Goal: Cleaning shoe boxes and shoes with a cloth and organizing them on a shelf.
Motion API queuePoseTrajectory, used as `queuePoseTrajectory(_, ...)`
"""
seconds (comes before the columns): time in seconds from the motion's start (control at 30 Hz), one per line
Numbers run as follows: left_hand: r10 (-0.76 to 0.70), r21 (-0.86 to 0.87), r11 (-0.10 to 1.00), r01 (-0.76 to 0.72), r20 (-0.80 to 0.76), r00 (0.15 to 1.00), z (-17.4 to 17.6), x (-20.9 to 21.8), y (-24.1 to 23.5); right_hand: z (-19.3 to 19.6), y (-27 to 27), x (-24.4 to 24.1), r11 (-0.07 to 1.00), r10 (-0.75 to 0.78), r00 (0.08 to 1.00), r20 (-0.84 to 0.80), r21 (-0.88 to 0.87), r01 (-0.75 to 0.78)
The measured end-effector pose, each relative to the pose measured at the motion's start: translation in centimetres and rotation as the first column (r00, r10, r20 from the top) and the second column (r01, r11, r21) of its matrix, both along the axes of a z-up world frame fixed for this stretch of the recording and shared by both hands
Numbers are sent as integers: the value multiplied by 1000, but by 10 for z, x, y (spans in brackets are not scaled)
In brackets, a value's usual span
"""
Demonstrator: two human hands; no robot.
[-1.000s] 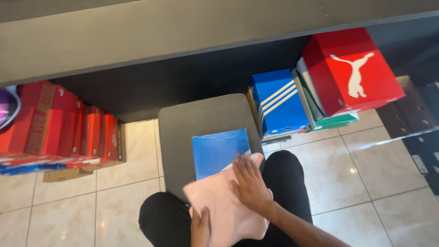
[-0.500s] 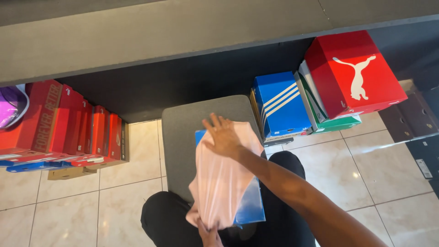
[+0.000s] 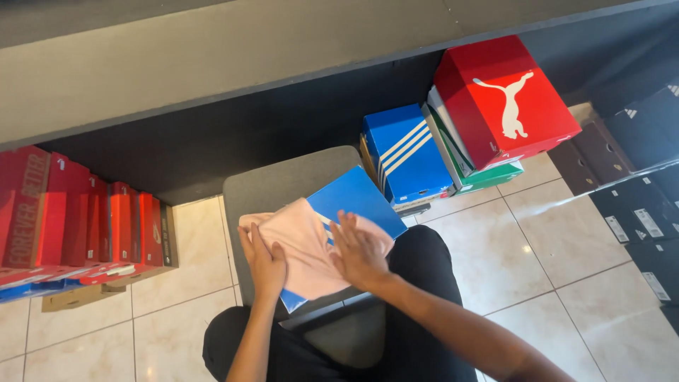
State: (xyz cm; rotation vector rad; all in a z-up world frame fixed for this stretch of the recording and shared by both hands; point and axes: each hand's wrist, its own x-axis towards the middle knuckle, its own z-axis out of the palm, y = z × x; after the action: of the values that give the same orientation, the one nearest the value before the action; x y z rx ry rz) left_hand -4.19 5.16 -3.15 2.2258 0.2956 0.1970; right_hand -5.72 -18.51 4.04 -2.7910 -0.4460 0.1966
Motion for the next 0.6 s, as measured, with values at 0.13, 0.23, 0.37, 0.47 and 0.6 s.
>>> queuePoseTrajectory(0.13, -50, 70, 996, 49, 13, 999, -20, -34, -7, -58, 24, 12, 993, 100, 884, 458, 17, -121)
queuePoseTrajectory(0.23, -71, -141, 987, 73, 19, 997, -3, -75, -17, -15, 31, 19, 913, 112, 970, 218, 363, -187)
queuePoseTrajectory(0.37, -24, -163, 986, 33, 59, 998, -15, -112, -28, -20, 45, 18, 969, 130, 910, 393, 144, -200)
queuePoseTrajectory(0.47, 24, -317, 948, -40, -56, 998, -50, -134, -18, -47, 50, 6, 924, 265, 919, 293, 194, -329)
queuePoseTrajectory(0.6, 73, -339, 939, -49, 57, 996, -121, -136, 5, -45, 25, -7, 878, 255, 789, 559, 207, -431)
